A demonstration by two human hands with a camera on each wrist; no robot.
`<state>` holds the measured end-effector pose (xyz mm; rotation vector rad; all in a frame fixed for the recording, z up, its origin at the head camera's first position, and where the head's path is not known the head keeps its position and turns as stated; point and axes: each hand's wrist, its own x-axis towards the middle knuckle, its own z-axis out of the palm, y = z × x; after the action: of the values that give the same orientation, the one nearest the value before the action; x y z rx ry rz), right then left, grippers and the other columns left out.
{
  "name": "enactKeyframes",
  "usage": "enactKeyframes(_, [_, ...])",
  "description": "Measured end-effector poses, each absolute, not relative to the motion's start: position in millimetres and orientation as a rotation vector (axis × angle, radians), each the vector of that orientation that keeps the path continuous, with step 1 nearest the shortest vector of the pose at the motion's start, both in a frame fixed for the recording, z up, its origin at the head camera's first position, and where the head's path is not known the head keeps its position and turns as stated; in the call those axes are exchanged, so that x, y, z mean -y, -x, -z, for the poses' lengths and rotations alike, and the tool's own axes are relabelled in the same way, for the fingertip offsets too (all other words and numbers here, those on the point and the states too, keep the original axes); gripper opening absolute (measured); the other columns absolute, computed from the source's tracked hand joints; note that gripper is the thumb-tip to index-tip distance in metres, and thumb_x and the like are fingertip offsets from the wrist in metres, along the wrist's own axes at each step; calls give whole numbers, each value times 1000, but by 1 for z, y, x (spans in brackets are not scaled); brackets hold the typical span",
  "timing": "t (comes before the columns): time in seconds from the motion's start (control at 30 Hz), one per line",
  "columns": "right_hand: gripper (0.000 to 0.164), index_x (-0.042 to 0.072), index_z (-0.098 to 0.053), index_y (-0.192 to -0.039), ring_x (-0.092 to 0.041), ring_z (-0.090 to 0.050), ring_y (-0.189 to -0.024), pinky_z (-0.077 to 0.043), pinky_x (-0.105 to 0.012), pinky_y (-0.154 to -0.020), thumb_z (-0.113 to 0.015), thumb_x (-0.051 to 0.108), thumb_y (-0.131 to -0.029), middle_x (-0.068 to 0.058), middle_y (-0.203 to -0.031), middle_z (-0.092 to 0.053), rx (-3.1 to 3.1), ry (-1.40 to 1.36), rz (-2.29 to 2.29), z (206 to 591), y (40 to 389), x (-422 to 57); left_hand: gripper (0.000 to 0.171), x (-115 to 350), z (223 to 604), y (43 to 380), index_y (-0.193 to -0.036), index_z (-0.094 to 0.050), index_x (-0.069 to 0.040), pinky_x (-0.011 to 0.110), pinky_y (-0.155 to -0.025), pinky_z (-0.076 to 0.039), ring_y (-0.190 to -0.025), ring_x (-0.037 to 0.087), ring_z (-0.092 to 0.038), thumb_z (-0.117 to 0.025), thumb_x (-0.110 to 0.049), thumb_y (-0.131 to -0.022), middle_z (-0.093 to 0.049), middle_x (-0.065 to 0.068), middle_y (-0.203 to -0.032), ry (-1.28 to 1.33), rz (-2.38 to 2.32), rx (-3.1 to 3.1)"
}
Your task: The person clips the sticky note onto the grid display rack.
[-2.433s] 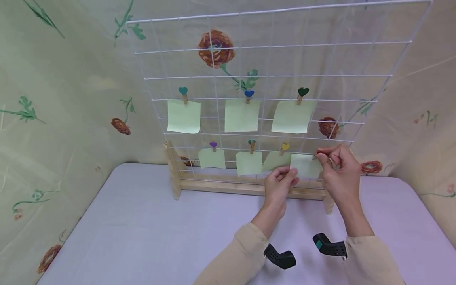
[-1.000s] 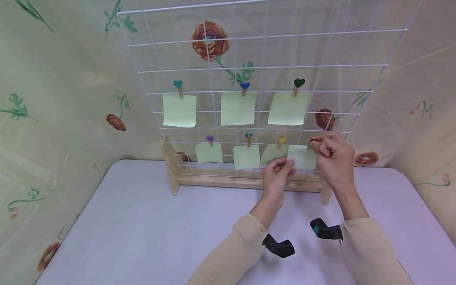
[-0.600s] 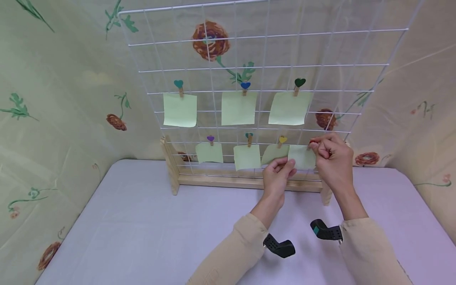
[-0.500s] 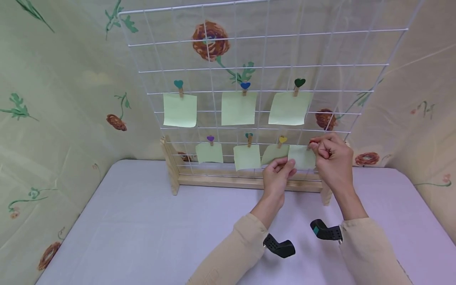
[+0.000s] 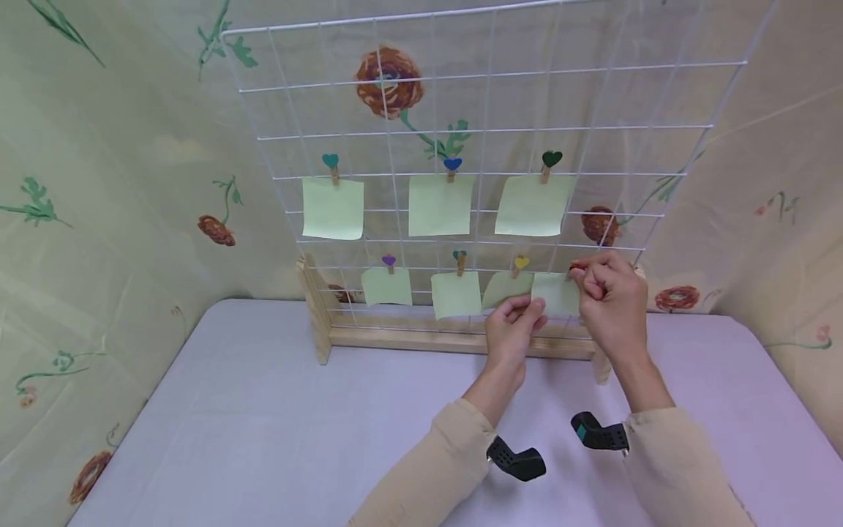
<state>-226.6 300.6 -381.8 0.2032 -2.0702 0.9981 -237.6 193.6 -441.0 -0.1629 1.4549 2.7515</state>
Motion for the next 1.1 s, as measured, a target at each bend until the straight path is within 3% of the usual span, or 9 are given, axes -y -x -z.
enactKeyframes(0.2, [50,1,-26,-49,15,-55,-88,-28,-9,-54,-63,-16,-79,-15,-81,-60,2028,-246,-982,388,229,-300,11,-193,444,238,-92,-69,-4,27,-73,-57,-73,13,-63,-72,-6,-81,-67,5,-83,173,-2747,-1454])
enactKeyframes(0.4, [51,2,-27,-50,13,-56,-89,-27,-11,-55,-66,-11,-80,-19,-86,-64,1998,-225,-987,389,228,-297,11,-192,447,238,-91,-69,-3,25,-72,-57,-72,12,-64,-71,-5,-81,-67,5,-82,167,-2752,-1426])
enactKeyframes(0.5, [41,-2,-35,-56,11,-58,-86,-30,-8,-54,-66,-9,-81,-19,-89,-66,1991,-209,-1012,389,227,-297,10,-192,448,239,-90,-70,-4,24,-70,-57,-69,12,-63,-72,-4,-80,-67,4,-80,165,-2754,-1422])
enactKeyframes(0.67, [12,-7,-55,-83,8,-49,-54,-31,-7,-44,-65,-2,-84,11,-95,-69,2003,-134,-1068,390,224,-297,10,-192,449,239,-89,-69,-3,24,-69,-57,-68,11,-63,-71,-3,-80,-66,3,-77,167,-2762,-1406])
enactKeyframes(0.77, [14,-3,-63,-99,5,-38,-44,-27,-10,-40,-66,1,-85,23,-95,-62,2010,-118,-1041,390,223,-296,10,-191,451,238,-90,-69,-3,26,-70,-57,-70,12,-64,-71,-2,-80,-66,3,-78,164,-2761,-1401])
enactKeyframes(0.97, [26,0,-65,-110,9,-54,-63,-41,-2,-52,-64,-3,-84,-3,-111,-64,1952,-166,-1068,397,222,-292,12,-188,457,236,-90,-70,-5,29,-71,-57,-70,13,-65,-72,-3,-79,-69,5,-78,179,-2700,-1460])
enactKeyframes(1.1, [27,-6,-60,-111,2,-55,-74,-43,-4,-54,-63,-2,-85,3,-113,-59,1891,-110,-1170,406,214,-289,12,-186,464,235,-91,-70,-5,26,-68,-56,-70,12,-65,-72,-4,-79,-70,7,-80,166,-2671,-1472])
